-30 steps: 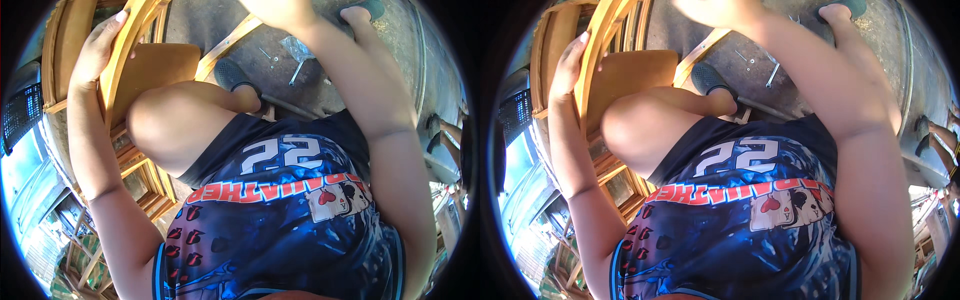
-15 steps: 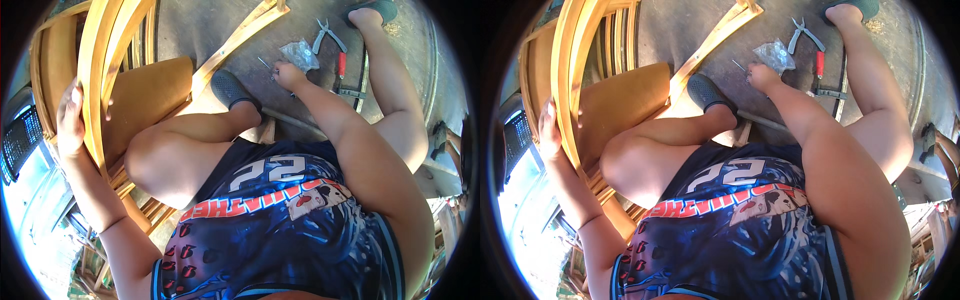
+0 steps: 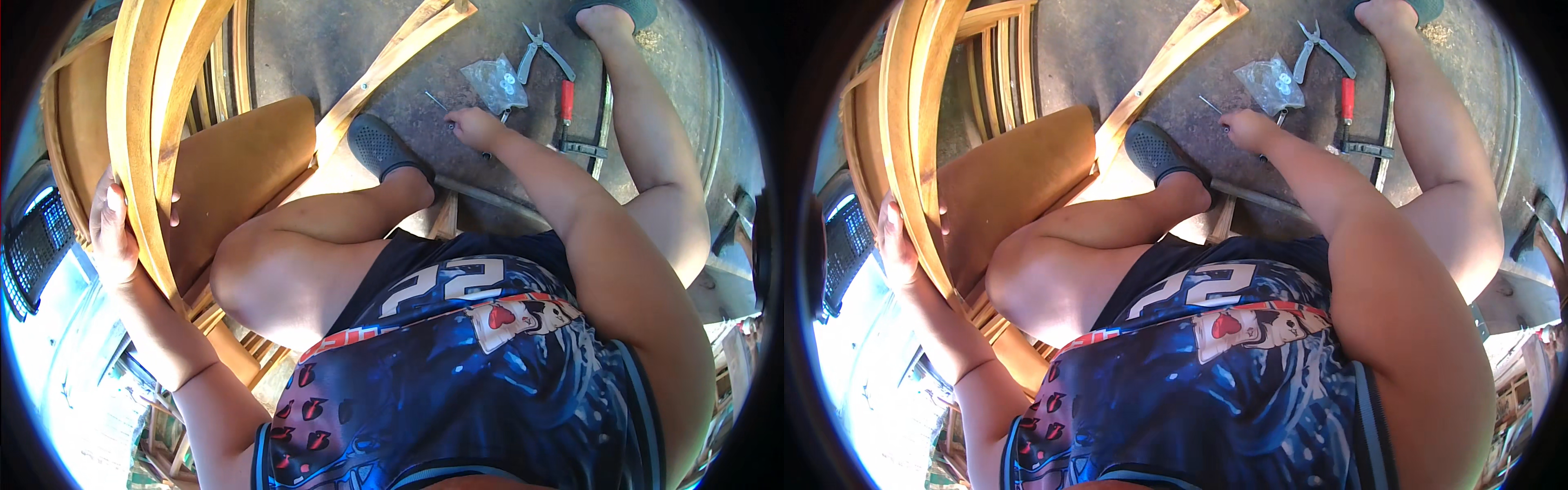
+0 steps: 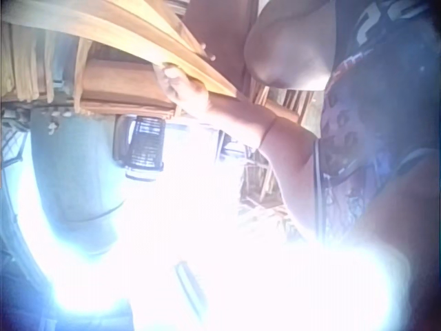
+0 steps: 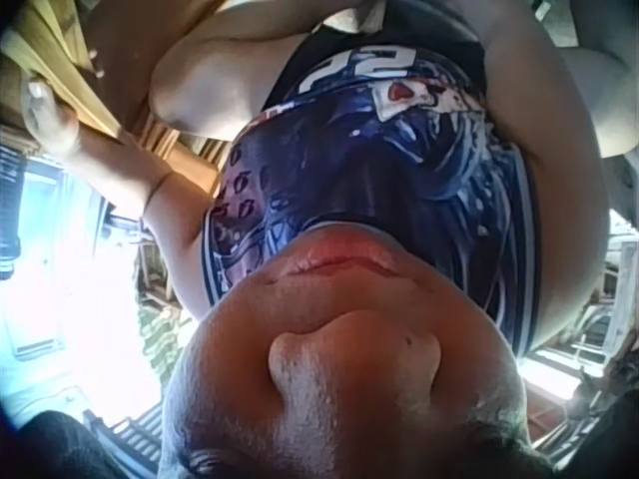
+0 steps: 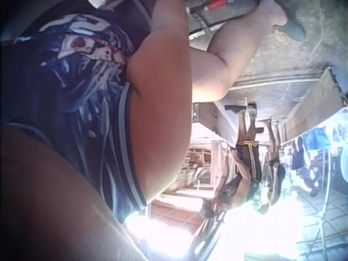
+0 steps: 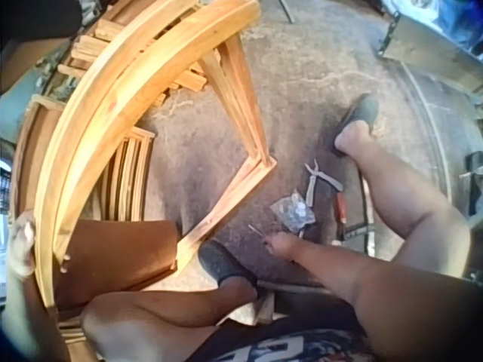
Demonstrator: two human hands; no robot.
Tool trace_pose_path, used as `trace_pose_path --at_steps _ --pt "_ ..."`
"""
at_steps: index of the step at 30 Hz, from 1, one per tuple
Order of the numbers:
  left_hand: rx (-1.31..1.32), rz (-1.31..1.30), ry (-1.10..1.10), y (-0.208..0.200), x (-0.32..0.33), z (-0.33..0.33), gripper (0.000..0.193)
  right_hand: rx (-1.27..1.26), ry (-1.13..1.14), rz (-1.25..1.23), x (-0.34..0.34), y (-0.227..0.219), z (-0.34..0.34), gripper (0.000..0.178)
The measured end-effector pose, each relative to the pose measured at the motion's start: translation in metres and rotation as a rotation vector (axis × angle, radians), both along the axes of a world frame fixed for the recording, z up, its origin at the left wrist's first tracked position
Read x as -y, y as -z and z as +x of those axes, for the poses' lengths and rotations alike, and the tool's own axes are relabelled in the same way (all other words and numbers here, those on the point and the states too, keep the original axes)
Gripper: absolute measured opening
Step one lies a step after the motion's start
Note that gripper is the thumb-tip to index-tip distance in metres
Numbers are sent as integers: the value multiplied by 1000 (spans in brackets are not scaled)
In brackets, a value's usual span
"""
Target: Tighten bolts and assemble wooden chair frames using a wrench.
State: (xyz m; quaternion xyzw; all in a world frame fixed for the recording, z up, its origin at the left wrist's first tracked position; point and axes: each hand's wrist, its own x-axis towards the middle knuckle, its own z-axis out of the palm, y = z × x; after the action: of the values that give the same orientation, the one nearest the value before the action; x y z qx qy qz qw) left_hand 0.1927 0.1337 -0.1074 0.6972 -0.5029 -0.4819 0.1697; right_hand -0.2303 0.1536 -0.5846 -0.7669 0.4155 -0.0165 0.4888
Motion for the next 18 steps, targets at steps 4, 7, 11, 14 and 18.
trace_pose_path --at_steps 4,7,11,14,18 --pt "41 -19 34 1 1 -17 82 -23 -45 -133 -8 5 2 18" --pt "22 -64 22 0 -5 -34 79 -182 -217 -121 -1 -12 11 20" --pt "-41 -25 72 3 -4 -33 78 -270 -153 -54 -4 -22 15 23" --pt "-85 -49 59 10 -3 -34 75 -209 -123 26 1 -27 15 21" --pt "-103 -31 88 0 2 -40 70 108 97 116 16 -46 25 24"
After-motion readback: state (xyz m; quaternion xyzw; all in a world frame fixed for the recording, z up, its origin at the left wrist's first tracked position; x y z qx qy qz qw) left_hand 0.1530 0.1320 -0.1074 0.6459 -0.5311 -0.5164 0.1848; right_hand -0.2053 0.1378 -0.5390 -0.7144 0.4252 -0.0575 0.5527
